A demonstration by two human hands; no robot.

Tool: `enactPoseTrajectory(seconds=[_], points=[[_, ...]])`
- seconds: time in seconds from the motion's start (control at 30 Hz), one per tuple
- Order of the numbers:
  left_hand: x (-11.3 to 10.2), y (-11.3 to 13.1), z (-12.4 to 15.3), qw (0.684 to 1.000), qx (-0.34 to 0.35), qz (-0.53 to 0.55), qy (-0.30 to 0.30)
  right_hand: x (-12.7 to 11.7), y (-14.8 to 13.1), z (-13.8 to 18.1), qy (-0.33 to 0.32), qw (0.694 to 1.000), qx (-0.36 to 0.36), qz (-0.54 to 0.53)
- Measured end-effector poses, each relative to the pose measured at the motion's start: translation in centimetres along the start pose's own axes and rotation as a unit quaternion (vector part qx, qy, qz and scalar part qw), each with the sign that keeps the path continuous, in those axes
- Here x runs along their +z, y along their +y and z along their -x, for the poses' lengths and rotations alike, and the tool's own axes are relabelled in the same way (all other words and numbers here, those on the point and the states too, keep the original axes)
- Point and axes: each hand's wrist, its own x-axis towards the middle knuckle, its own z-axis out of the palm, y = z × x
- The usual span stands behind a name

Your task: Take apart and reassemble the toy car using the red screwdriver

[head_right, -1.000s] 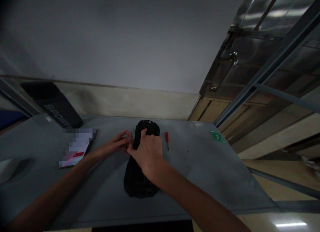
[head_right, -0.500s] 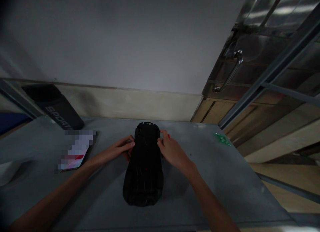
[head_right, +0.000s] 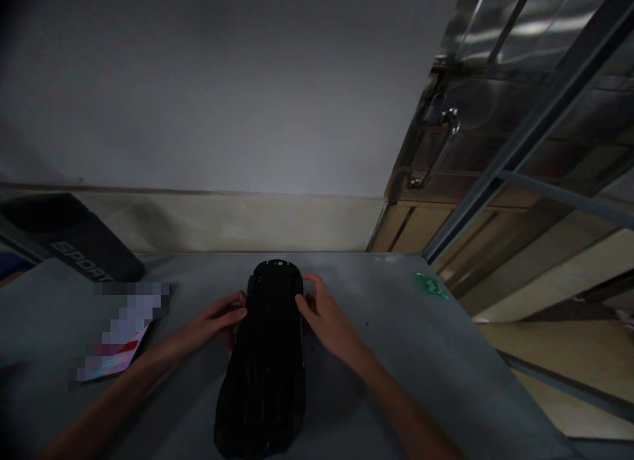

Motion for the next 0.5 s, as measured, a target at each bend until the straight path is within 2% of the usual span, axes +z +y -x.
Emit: enactPoseTrajectory(seconds=[0.27,0.5], points=[[-0.02,0.36,0.18,0.999,-0.009,-0.031,-0.011,0.23,0.38,0.12,0.004,0.997,0.031,-0.069],[0.61,0.20,-0.20,1.000,-0.005,-0.031,-0.003,0.13,0.44,0.07,0.001,0.997,0.044,-0.068]])
